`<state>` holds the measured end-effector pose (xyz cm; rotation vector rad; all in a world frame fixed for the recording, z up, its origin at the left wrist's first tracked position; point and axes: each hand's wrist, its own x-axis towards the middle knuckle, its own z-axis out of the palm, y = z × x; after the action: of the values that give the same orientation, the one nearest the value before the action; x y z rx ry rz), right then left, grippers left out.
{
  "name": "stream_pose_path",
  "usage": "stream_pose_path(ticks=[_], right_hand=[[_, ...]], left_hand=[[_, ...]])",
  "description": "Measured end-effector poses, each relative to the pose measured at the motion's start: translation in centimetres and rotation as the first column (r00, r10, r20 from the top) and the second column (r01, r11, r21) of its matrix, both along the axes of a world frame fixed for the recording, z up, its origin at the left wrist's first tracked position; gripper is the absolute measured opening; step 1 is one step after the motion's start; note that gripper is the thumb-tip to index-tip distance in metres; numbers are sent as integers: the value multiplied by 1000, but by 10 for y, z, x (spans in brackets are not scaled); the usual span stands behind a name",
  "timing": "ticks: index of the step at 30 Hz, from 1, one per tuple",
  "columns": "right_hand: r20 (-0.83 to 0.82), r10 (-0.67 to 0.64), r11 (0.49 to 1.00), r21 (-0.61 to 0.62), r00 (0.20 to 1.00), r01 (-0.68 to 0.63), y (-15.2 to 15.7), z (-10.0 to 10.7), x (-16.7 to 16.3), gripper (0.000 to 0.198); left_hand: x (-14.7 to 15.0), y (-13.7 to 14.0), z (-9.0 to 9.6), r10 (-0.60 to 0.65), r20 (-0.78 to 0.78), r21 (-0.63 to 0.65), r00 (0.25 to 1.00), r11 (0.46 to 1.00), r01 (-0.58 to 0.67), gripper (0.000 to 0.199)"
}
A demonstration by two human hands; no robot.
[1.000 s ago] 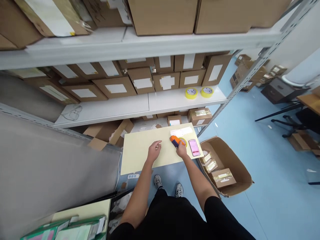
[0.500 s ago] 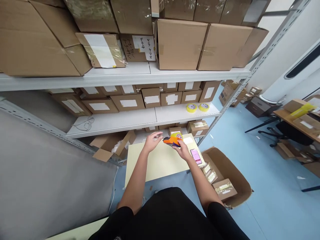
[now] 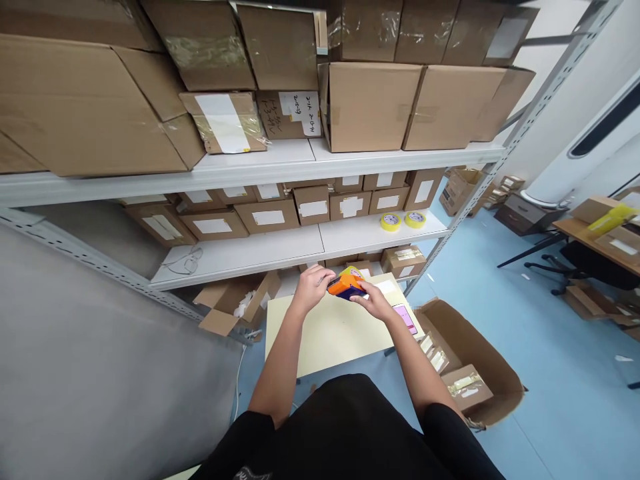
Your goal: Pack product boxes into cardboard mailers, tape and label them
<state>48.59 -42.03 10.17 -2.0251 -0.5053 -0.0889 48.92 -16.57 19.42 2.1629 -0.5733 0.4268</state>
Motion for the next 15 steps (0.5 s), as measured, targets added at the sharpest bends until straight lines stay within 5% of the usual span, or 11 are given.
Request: stream_pose_path(ticks=[8, 15], right_hand=[[38, 27, 1000, -9, 999, -27, 2, 12, 10, 52], [-34, 3, 1000, 28, 999, -2, -4, 9, 17, 50]], left_hand=[[-5, 8, -2, 177, 39, -75, 983, 982, -174, 30], [7, 16, 14, 106, 49, -36, 993, 994, -104, 28]])
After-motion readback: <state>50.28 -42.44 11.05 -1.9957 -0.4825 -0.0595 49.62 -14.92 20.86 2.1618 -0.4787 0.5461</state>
